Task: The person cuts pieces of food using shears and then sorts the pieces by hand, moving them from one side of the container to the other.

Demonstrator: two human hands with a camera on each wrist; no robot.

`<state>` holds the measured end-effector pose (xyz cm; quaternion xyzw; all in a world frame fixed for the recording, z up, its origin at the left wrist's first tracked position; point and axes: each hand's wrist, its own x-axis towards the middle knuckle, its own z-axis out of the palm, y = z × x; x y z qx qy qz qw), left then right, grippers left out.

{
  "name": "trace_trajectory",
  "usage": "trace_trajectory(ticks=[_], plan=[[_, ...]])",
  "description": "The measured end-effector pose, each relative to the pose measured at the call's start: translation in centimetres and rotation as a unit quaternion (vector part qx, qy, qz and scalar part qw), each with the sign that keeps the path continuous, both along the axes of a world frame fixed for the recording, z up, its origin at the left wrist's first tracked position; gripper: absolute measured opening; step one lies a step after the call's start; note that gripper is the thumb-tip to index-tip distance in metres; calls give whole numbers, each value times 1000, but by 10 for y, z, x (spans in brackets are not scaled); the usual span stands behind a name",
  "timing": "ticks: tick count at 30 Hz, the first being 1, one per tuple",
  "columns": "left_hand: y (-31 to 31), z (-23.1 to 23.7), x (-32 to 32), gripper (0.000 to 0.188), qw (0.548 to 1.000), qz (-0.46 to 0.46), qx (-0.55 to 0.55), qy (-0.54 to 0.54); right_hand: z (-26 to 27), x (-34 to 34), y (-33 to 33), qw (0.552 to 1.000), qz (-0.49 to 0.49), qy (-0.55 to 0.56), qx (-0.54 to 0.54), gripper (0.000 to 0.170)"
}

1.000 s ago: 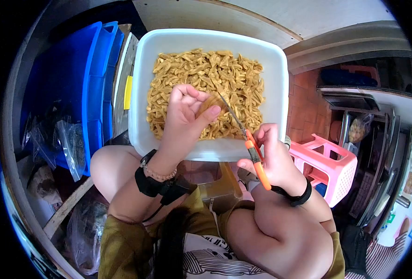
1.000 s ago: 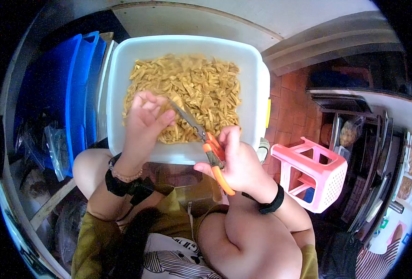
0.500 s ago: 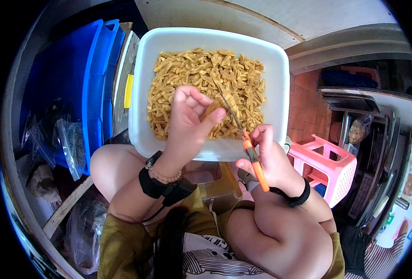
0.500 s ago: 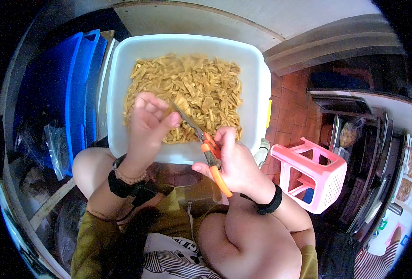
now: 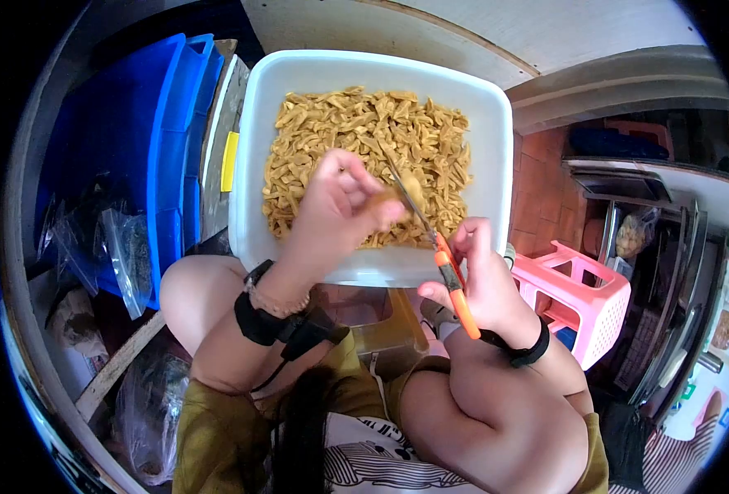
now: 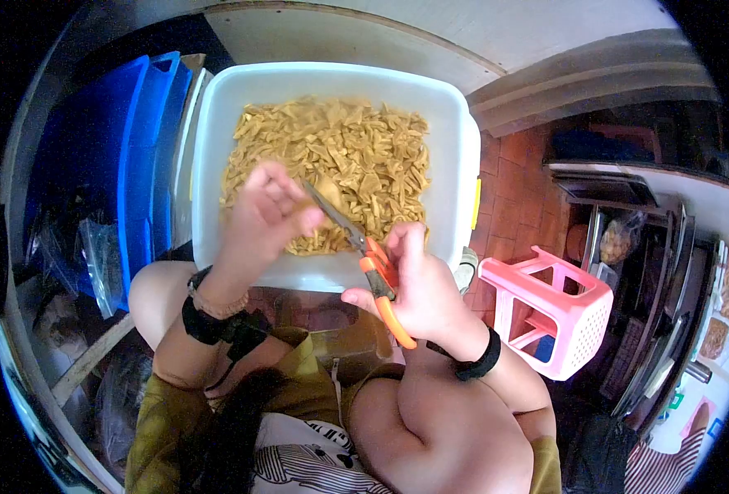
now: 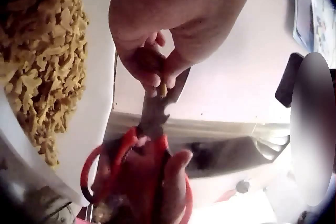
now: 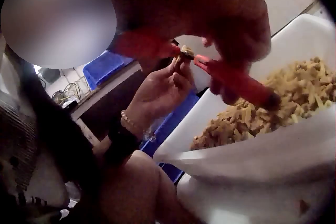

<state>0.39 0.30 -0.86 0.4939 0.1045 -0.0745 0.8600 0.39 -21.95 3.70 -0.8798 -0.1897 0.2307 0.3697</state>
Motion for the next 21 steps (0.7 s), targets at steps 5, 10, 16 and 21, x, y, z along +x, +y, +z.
trace_trajectory(ticks=[5, 10, 16, 21], plan=[[-13, -4, -7, 44, 996, -26, 56, -63, -6, 1, 2, 998, 40, -37, 15, 68], [-2, -1, 1, 43, 997, 4, 65, -34, -9, -3, -2, 1000, -17, 4, -15, 67], [2, 3, 4, 33, 998, 7, 46, -38, -5, 0, -4, 999, -50, 16, -11, 67], [8, 0, 5, 19, 998, 49, -40, 2, -1, 3, -9, 998, 3, -55, -25, 70]])
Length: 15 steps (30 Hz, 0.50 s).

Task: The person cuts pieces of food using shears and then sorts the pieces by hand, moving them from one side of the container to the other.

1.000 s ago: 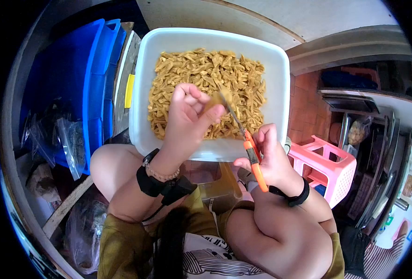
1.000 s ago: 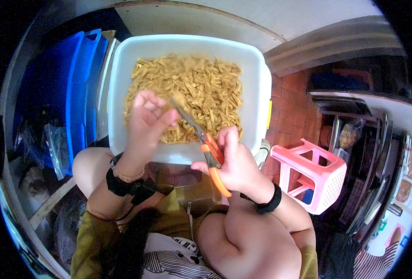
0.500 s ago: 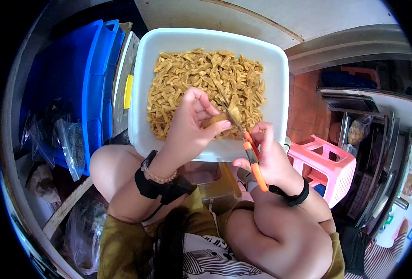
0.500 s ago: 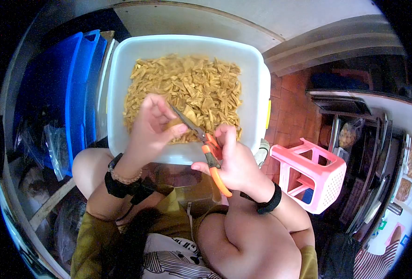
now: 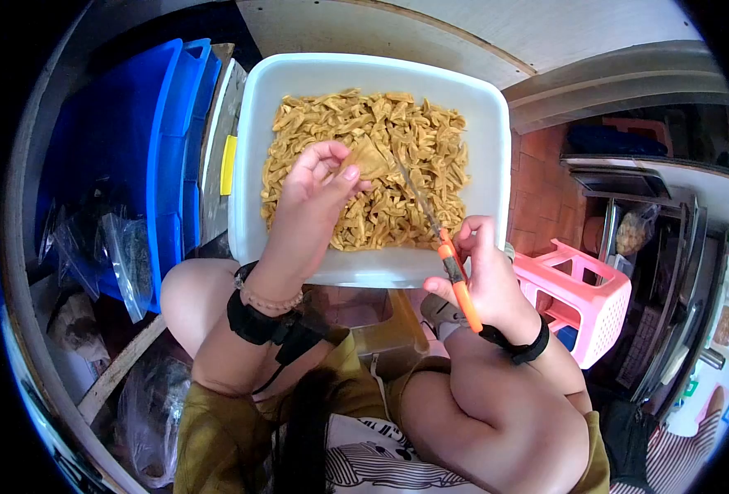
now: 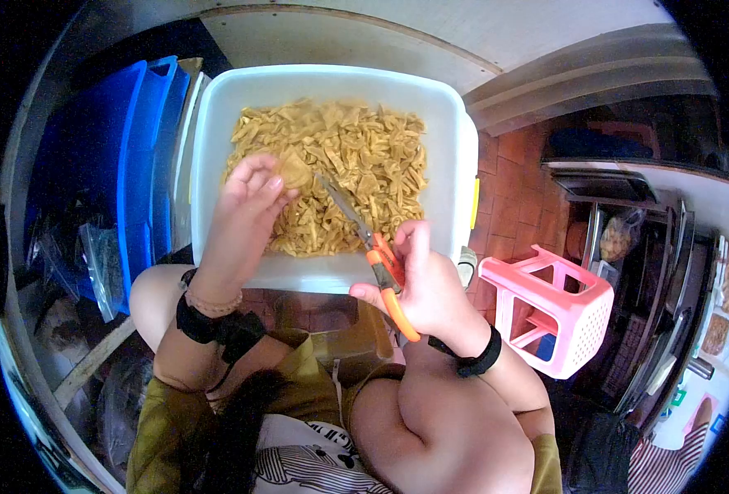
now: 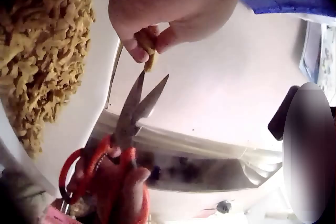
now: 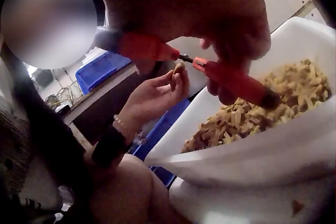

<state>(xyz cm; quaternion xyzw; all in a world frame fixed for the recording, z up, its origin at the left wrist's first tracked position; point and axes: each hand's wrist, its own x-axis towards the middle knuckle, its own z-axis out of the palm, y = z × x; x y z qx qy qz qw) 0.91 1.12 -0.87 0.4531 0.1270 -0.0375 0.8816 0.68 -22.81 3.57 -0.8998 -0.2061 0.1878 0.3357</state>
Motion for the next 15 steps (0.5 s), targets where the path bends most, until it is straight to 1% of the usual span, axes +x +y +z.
trace_trajectory(ticks=[1, 2, 3, 4, 5, 6, 9, 12, 13, 14, 15], plan=[[-1, 1, 0, 19, 1000, 0, 0, 0, 0, -1, 0, 999, 5, 35, -10, 74], [-4, 2, 1, 20, 1000, 23, -19, 7, -1, -2, -1, 997, 10, 70, -20, 79], [-6, 3, 1, 21, 998, 47, -38, 13, 0, -2, 1, 997, 9, 70, -20, 79], [-7, 2, 0, 21, 998, 47, -38, 14, 2, -2, 3, 997, 14, 74, -18, 75], [-9, -1, -3, 21, 999, 27, -43, 4, 3, -2, 5, 997, 18, 79, -16, 71], [-11, -3, -5, 22, 999, 8, -49, -7, 2, -2, 5, 997, 17, 79, -16, 71], [-19, -8, -8, 27, 999, -5, -37, -15, -2, -3, 4, 998, 11, 63, -3, 71], [-19, 1, -7, 31, 999, -19, -31, -7, -4, -2, 3, 998, 12, 68, 4, 71], [-19, 1, -8, 31, 999, -20, -32, -6, -6, -2, 3, 999, 20, 45, 20, 71], [-17, 1, -8, 31, 999, -45, -23, -14, -7, -3, 3, 999, 29, 21, 38, 71], [-16, 1, -8, 32, 997, -71, -15, -22, -9, -2, 4, 999, 27, 21, 37, 71]])
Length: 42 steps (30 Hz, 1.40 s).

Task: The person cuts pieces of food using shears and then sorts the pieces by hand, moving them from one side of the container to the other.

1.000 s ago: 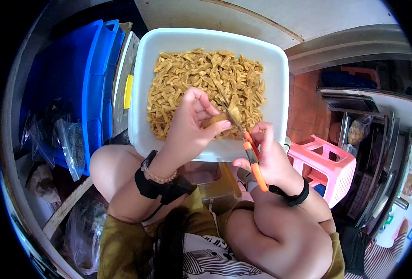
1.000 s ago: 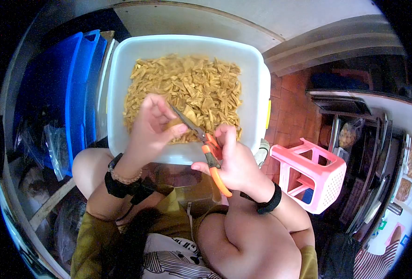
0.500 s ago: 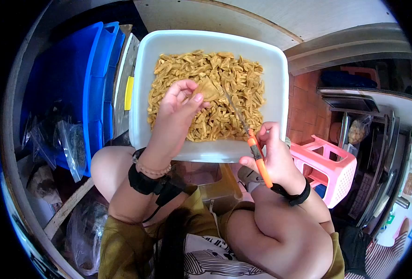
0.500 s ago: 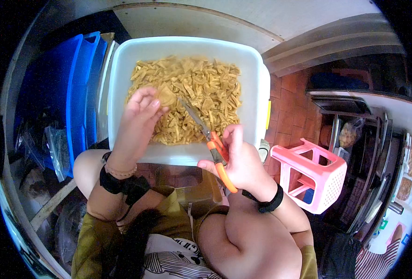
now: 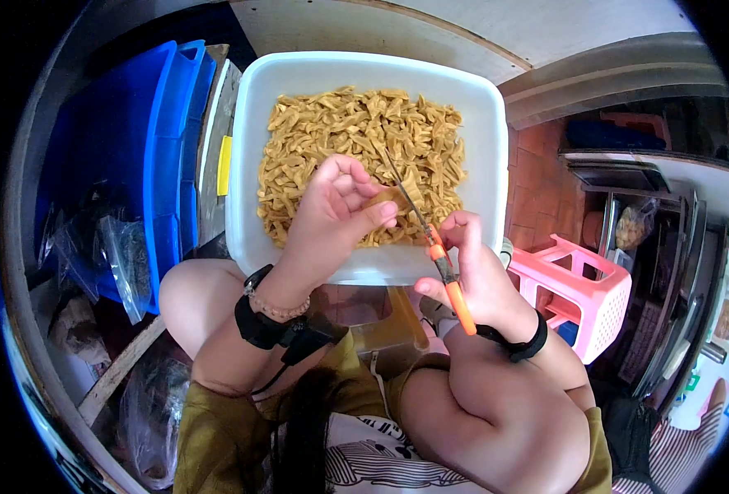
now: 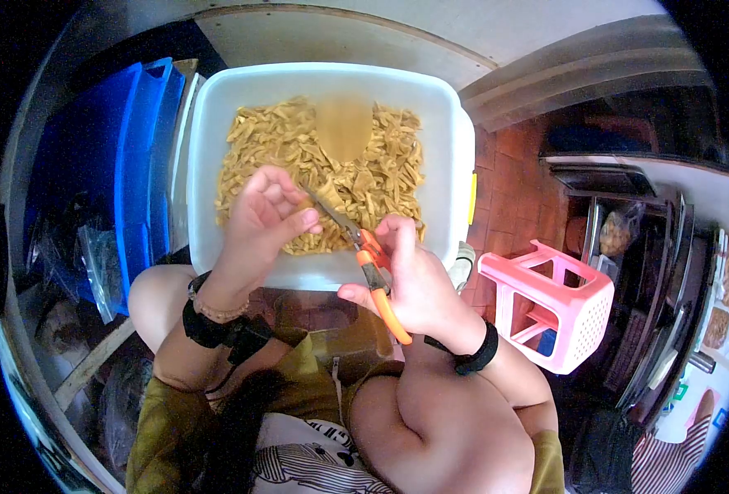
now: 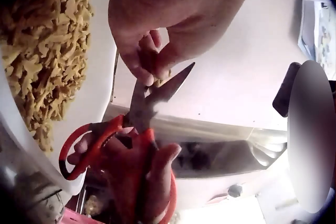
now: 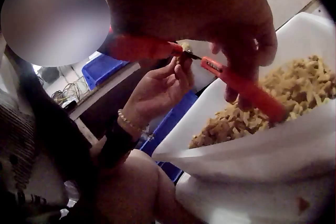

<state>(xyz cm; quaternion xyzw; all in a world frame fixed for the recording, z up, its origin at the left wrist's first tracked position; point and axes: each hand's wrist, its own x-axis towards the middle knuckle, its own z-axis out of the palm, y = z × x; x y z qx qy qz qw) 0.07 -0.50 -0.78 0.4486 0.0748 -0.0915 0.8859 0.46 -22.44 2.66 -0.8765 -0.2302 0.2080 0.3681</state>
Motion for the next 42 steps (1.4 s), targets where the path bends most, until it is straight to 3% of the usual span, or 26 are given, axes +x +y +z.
trace_trajectory(ticks=[3, 13, 18, 21, 23, 25, 28, 30, 34, 42], plan=[[3, 2, 1, 33, 1000, -7, 12, 4, -1, 1, 1, 999, 17, -41, 14, 71], [19, 1, 8, 34, 997, 44, -41, 44, 4, -3, 3, 999, -24, 36, 10, 69], [2, 6, -4, 49, 999, -28, 25, 13, 4, 0, 5, 1000, 0, -20, 21, 72], [-3, 5, -5, 50, 999, -6, 46, 10, 3, 0, 5, 1000, -2, -10, 8, 73], [3, 2, -3, 49, 998, -4, 61, 12, 6, 1, 2, 999, -13, 34, -29, 69], [9, 0, 2, 48, 997, -5, 77, 16, 1, -3, 0, 999, -39, 34, 3, 67], [16, -2, 9, 46, 997, 58, 58, 9, 6, -2, 1, 996, -74, 47, 14, 62], [18, -4, 11, 40, 993, 109, 48, 22, 7, 1, -3, 997, -72, 31, -5, 62], [21, -5, 12, 33, 991, 116, -12, 67, 8, 1, -2, 999, -26, 7, -24, 67], [4, -7, 5, 34, 994, 108, 8, 5, 12, -1, 6, 997, 10, 55, -58, 69]])
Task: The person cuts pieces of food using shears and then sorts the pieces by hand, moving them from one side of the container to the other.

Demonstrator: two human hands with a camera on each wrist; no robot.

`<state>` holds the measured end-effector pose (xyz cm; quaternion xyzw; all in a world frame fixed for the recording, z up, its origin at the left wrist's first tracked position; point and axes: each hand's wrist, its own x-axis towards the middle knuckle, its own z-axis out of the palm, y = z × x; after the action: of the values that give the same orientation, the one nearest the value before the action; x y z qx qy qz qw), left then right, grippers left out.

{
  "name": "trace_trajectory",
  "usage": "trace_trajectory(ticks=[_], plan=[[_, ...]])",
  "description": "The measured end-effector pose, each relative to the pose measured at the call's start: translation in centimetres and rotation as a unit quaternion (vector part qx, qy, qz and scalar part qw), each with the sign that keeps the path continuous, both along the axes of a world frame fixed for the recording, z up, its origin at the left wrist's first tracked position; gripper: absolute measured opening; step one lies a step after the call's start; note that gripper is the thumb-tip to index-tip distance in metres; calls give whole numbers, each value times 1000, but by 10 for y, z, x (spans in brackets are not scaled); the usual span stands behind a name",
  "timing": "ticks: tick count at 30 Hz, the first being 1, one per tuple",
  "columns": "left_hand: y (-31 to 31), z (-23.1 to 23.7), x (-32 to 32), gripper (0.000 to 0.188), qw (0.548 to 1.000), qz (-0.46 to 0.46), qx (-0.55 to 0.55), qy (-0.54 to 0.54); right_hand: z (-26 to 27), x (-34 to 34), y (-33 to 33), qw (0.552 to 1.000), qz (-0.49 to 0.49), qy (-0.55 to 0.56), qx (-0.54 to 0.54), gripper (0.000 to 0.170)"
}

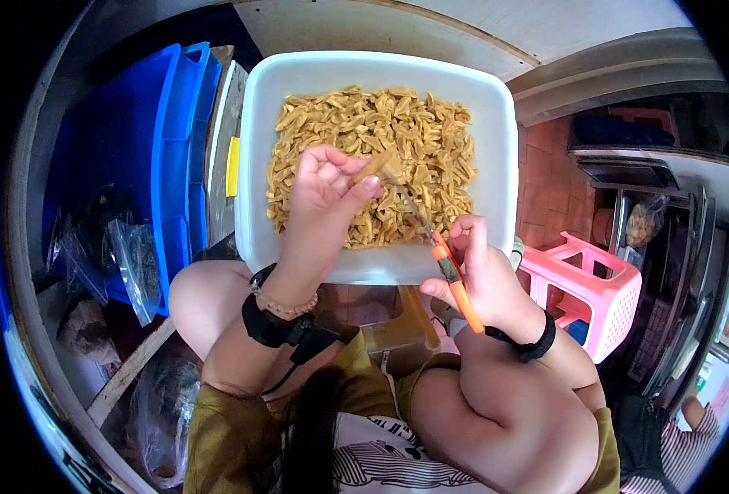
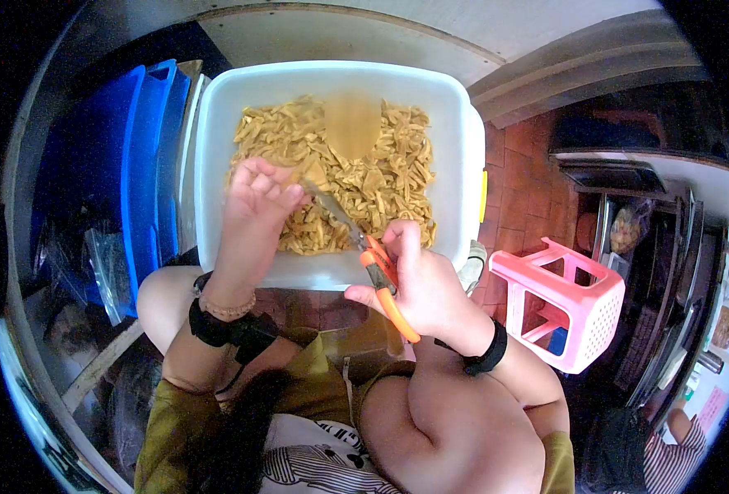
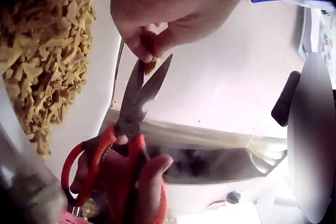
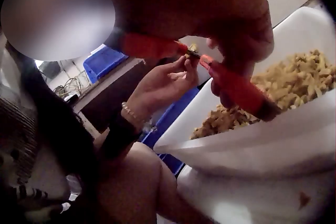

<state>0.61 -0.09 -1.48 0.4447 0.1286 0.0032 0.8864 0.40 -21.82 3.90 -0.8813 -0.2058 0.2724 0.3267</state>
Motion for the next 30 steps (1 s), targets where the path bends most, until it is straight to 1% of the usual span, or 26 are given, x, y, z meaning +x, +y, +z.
trace_trajectory(ticks=[4, 7, 8, 9, 10, 12, 15, 17, 19, 20, 22, 25, 28, 30], plan=[[-5, -1, -3, 33, 1000, -3, 29, -12, 1, 0, 0, 1000, -21, 14, -4, 69], [-2, 1, -3, 38, 1000, 7, 31, -2, 2, 1, 0, 1000, -20, 13, -9, 70], [1, 4, -2, 38, 999, -27, 19, 10, -1, 1, 0, 1000, -20, 13, -9, 70], [2, 6, -2, 39, 998, -61, 8, 23, -7, 0, -1, 1000, -15, -8, 17, 71], [1, 7, -2, 39, 998, -60, 8, 23, -9, 0, -2, 999, -11, -29, 42, 72], [-2, 9, -4, 39, 997, -77, -5, 22, -9, 1, -1, 998, -4, -38, 47, 73], [-2, 10, -6, 38, 995, -95, 5, 15, -8, 1, 0, 997, 4, -51, 50, 73], [0, 9, -5, 38, 996, -89, 7, 10, -9, 1, 0, 997, 6, -55, 48, 73], [2, 7, -4, 38, 996, -84, 8, 4, -11, 0, -1, 996, -25, -52, 71, 70], [3, 7, -3, 38, 997, -72, 11, 5, -13, -2, -2, 996, -25, -51, 71, 70], [8, 5, -1, 38, 998, -60, 13, 6, -17, -6, -5, 995, -61, -38, 74, 70], [16, 4, 2, 38, 998, -49, -16, -19, -15, -5, -6, 994, -60, -52, 70, 70], [16, 13, 2, 41, 998, -62, -21, 9, -9, 0, -7, 997, -47, -42, 49, 71], [12, 19, -1, 44, 994, -98, 52, 0, -6, 2, -2, 996, -32, -59, 59, 71]])
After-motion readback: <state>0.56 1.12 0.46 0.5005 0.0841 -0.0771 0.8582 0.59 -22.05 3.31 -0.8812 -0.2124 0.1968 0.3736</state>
